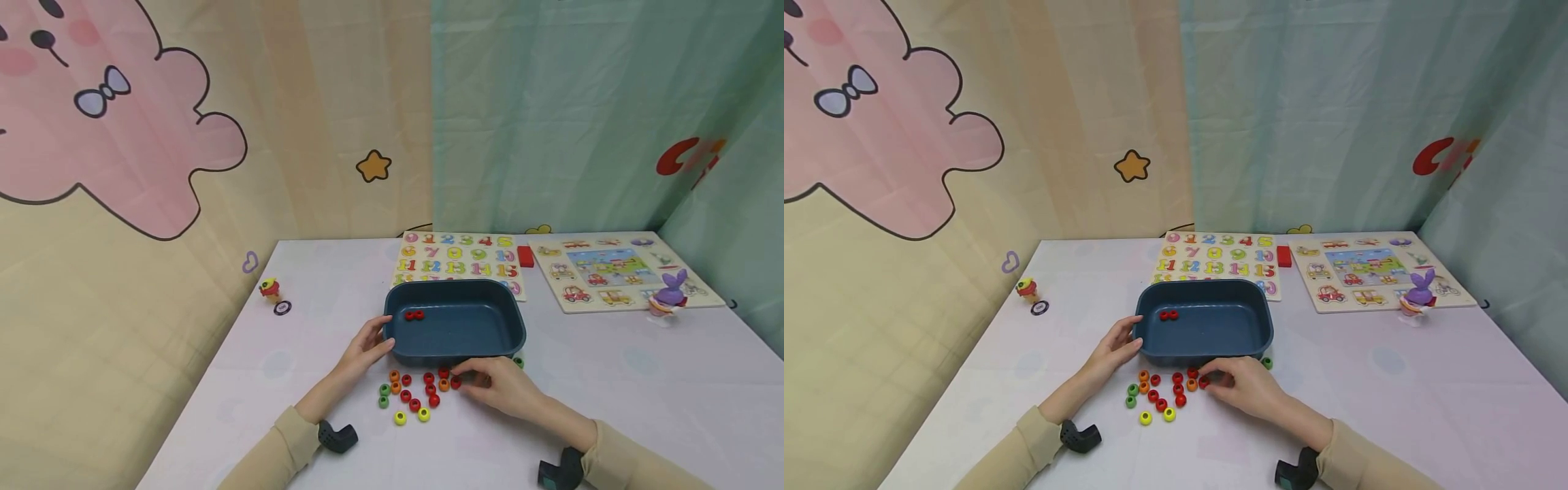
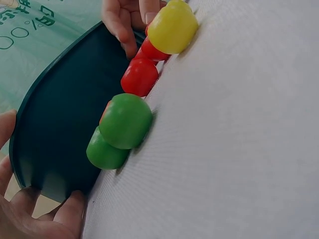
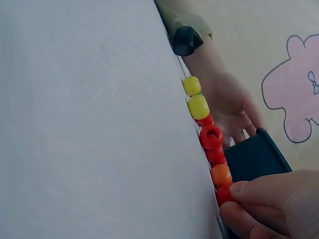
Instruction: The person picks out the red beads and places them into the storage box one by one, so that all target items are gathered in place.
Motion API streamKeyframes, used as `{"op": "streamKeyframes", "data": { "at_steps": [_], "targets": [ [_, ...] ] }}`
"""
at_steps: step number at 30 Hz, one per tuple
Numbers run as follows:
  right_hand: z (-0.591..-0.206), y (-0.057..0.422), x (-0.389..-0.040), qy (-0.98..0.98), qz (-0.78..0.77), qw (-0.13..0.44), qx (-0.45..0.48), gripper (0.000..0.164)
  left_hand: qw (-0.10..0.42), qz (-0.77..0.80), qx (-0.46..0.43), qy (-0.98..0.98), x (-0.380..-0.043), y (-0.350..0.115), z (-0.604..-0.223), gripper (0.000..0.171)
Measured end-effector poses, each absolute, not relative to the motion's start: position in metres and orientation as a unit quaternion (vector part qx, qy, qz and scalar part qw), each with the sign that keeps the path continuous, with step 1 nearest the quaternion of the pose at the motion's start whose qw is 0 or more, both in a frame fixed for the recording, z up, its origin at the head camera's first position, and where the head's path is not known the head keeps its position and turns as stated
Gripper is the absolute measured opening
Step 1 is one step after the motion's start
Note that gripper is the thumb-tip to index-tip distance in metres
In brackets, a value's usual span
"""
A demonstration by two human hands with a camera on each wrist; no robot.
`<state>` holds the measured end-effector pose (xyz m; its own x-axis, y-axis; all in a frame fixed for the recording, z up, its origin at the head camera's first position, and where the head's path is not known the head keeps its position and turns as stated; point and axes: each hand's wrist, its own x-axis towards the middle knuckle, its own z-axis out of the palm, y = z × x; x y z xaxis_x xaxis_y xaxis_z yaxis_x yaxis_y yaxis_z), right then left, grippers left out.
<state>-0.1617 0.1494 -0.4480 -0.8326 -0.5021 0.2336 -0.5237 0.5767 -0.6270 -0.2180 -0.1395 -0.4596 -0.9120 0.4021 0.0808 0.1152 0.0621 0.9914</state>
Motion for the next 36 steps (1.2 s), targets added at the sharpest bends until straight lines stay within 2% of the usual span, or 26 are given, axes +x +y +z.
{"op": "streamKeyframes", "data": {
  "at_steps": [28, 36],
  "targets": [
    [-0.456, 0.147, -0.162, -0.880, 0.383, 0.020, 0.281, 0.019, 0.105, 0.666, 0.189, 0.714, -0.218, -0.140, -0.459, 0.054],
    [-0.436, 0.140, -0.154, -0.860, 0.402, 0.007, 0.314, 0.021, 0.107, 0.668, 0.186, 0.712, -0.218, -0.140, -0.459, 0.055]
  ]
}}
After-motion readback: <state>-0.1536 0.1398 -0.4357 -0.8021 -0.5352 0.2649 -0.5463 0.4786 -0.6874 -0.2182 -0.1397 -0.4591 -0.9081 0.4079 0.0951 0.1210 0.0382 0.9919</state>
